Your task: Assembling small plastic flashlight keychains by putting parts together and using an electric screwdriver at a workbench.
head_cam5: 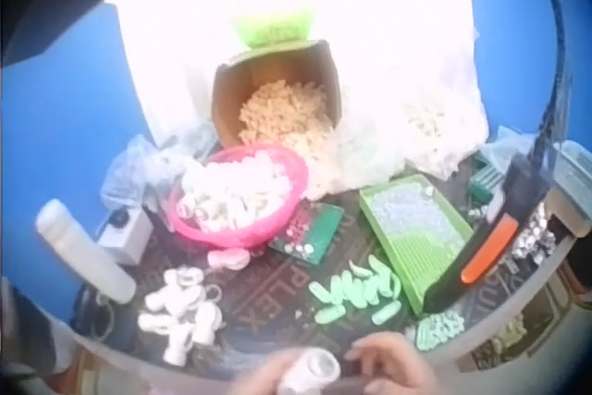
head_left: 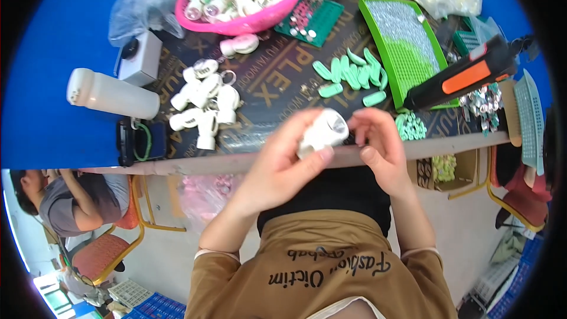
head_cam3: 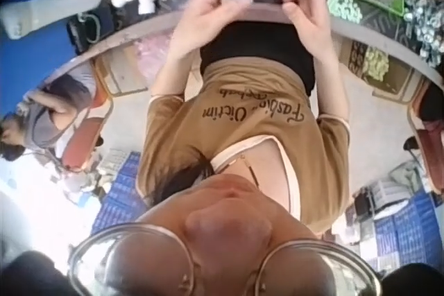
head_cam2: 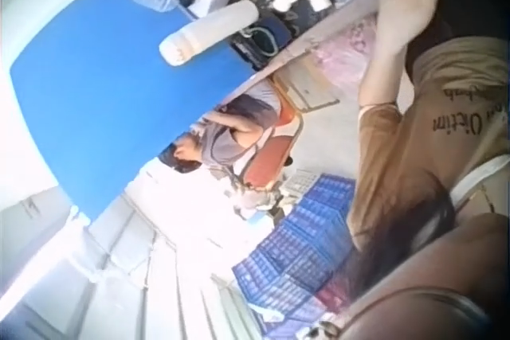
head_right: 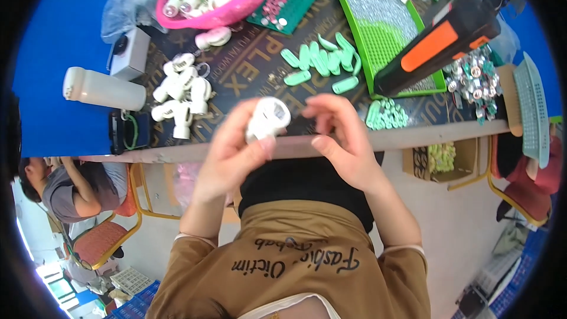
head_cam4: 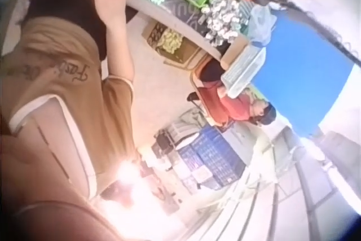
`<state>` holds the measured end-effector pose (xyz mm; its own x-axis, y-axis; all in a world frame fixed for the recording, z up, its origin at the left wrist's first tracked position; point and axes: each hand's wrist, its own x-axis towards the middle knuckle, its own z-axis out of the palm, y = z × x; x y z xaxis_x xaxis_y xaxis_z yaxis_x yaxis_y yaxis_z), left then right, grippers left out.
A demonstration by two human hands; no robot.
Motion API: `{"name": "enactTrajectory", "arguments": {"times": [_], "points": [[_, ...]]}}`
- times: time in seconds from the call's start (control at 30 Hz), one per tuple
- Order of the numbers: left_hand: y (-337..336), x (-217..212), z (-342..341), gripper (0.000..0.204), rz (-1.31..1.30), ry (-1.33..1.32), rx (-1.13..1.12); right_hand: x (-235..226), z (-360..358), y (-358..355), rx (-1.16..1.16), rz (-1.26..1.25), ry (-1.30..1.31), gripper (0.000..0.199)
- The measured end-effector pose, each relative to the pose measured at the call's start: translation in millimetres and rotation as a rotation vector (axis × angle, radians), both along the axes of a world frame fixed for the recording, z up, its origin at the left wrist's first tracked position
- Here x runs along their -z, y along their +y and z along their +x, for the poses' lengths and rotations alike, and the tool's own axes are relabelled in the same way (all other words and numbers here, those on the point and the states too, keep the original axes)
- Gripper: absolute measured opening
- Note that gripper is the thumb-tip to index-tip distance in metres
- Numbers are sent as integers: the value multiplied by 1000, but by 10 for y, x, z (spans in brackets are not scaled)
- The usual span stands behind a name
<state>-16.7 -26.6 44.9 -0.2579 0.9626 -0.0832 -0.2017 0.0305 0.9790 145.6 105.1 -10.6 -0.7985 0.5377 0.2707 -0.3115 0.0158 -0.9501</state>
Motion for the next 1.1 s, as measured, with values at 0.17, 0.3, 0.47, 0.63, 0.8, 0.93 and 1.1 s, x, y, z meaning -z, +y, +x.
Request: {"name": "enactTrajectory", "arguments": {"times": [0.17, 0.3, 0.47, 0.63, 0.8, 0.93, 1.1], "points": [[605, -394, -1065, 38, 348, 1265, -523, -21, 27, -42, 144, 233, -152, 27], [1256, -771, -1796, 39, 271, 1335, -626, -7, -61, -70, 138, 333, -171, 25], [1709, -697, -2242, 46, -193, 1600, -309, 63, -83, -66, 209, 335, -143, 22], [1355, -620, -2157, 46, -70, 1642, -421, 32, -60, -79, 228, 341, -159, 19], [369, -279, -1452, 13, -26, 1568, -400, 44, -51, -86, 253, 454, -141, 14], [40, -56, -1351, 52, -45, 1595, 63, -12, -76, -104, 235, 536, -190, 13], [40, -100, -1377, 65, -143, 1632, 396, -46, -104, -134, 238, 594, -199, 11]]}}
